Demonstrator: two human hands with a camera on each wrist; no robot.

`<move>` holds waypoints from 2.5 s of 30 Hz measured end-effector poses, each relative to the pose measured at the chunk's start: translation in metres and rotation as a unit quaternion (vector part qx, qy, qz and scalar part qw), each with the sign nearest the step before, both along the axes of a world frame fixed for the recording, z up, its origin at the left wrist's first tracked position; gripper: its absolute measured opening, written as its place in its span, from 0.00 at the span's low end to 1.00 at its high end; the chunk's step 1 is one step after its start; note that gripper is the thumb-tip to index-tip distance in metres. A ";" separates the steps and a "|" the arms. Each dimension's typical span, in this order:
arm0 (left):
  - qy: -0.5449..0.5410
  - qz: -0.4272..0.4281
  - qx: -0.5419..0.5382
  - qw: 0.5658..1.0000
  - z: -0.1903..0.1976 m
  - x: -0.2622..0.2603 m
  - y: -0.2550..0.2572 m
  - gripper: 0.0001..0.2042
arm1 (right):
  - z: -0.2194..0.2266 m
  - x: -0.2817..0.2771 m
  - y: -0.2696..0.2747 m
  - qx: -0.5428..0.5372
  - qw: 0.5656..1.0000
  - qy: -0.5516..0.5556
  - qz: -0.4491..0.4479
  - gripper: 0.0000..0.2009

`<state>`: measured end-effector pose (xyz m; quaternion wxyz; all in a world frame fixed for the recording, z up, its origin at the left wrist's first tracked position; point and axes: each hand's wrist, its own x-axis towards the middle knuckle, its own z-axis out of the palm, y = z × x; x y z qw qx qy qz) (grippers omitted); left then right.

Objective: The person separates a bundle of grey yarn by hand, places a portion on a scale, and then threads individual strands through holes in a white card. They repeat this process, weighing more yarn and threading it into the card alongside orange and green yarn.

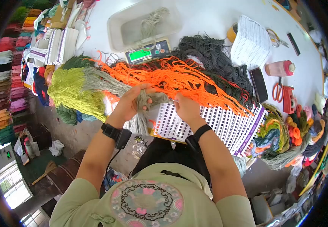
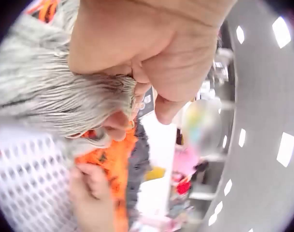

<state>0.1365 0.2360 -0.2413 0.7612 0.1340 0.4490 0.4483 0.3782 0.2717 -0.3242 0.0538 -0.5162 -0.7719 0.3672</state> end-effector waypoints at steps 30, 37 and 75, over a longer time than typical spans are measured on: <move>-0.123 0.016 0.241 0.963 0.166 -0.104 -0.143 0.31 | 0.237 0.052 -0.106 0.161 0.838 0.396 -0.339 0.06; -0.011 0.286 0.263 0.921 0.178 -0.200 -0.133 0.21 | 0.269 0.314 -0.121 0.252 0.649 0.483 -0.531 0.03; 0.583 -0.171 0.098 0.788 -0.085 0.112 -0.005 0.09 | 0.008 0.045 0.017 -0.091 0.989 0.112 0.015 0.08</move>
